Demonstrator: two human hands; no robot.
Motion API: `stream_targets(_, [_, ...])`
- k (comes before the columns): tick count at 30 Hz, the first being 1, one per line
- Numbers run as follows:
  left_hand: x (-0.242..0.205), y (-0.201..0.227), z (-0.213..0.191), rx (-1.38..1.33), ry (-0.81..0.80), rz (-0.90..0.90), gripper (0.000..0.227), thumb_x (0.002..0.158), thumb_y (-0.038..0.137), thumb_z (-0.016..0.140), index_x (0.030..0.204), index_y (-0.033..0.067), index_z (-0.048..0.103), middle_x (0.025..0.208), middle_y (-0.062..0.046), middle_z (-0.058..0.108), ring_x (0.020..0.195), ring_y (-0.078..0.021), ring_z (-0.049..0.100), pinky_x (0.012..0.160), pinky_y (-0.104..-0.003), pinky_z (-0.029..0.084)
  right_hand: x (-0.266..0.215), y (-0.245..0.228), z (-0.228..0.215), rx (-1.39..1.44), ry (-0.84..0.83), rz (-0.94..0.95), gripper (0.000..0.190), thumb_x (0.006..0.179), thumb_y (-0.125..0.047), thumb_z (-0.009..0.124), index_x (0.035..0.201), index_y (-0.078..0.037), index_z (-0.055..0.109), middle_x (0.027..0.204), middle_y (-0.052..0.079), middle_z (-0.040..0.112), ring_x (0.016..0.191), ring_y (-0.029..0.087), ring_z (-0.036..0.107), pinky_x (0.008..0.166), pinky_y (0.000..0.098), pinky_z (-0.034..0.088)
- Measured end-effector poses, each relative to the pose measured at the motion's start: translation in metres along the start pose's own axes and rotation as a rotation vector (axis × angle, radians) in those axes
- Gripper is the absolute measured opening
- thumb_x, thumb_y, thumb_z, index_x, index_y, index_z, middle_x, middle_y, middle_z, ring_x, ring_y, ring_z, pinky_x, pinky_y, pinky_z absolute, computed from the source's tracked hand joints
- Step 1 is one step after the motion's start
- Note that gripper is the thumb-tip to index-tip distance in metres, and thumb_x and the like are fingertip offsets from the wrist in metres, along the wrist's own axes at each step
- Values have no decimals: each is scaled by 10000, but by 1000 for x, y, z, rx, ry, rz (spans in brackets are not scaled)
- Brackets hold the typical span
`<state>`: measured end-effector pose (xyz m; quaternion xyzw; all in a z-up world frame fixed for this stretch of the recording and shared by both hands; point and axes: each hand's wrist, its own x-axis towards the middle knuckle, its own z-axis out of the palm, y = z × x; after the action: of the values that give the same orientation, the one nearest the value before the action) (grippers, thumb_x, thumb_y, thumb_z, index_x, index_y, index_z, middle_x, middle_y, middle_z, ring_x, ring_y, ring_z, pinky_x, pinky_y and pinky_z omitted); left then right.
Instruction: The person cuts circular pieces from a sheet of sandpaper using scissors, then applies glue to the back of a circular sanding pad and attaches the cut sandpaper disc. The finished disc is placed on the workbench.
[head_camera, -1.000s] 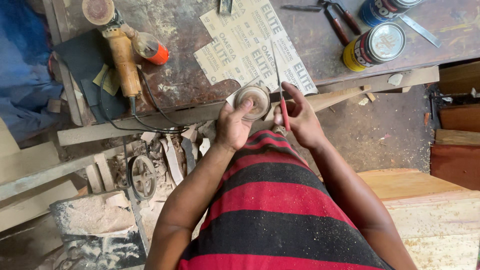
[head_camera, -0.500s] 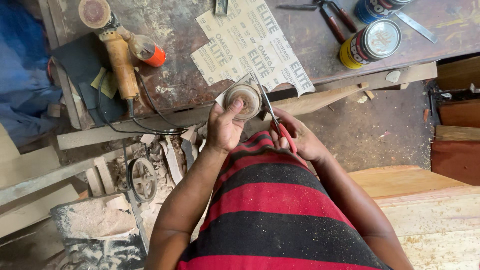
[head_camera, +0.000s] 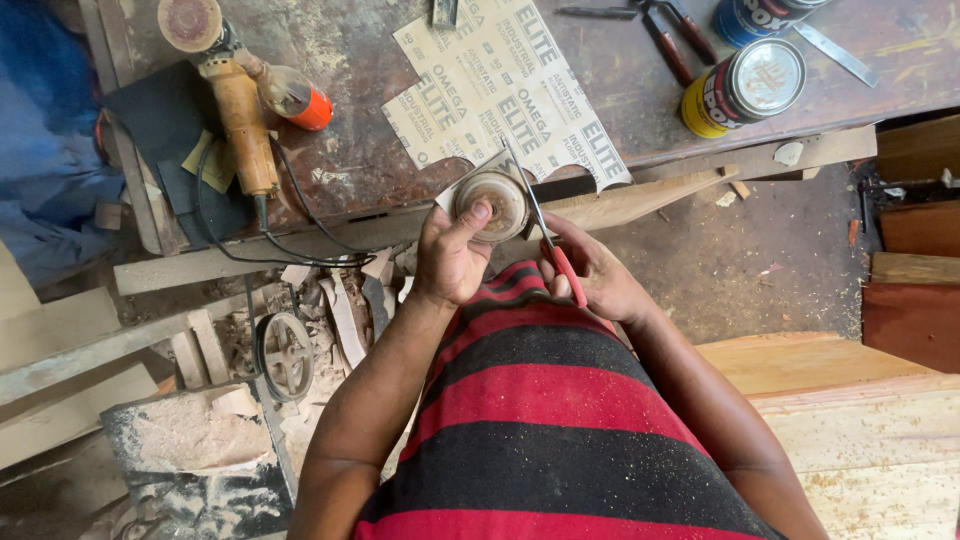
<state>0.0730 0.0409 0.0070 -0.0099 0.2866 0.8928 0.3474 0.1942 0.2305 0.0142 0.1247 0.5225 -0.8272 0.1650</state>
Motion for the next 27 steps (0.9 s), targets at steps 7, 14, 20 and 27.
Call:
stream_targets(7, [1,1,-1,10,26,-21,298,1035,39,596,1320,-44,566,1214,-142,681,1134,-223,672,1025,-397,562,1,-9,1,-87,-31,-8,951,806,-42,740,1642,-76,289,934,-1,510,832,94,502,758,218,445])
stream_targets(14, [1,-1,-3,-1,26,-24,314,1037,35,598,1339,-39,558,1223,-131,674,1145,-218,664,1040,-393,550,2,-11,0,-139,-24,-3,1069,739,-115,841,1652,-108,284,938,-5,518,844,93,514,756,223,457])
stream_targets(20, [3,0,-2,7,26,-17,331,1026,36,603,1348,-25,554,1233,-123,672,1151,-210,660,1038,-388,549,5,-8,3,-101,14,17,1064,741,-90,841,1651,-117,289,899,3,545,814,94,535,726,230,481])
stream_targets(27, [2,0,-2,-2,19,-38,331,1033,38,602,1355,-25,553,1236,-121,671,1148,-209,661,1039,-380,548,6,-7,-1,-208,12,-16,1155,708,-150,889,1665,-164,244,885,-5,554,792,85,526,712,222,474])
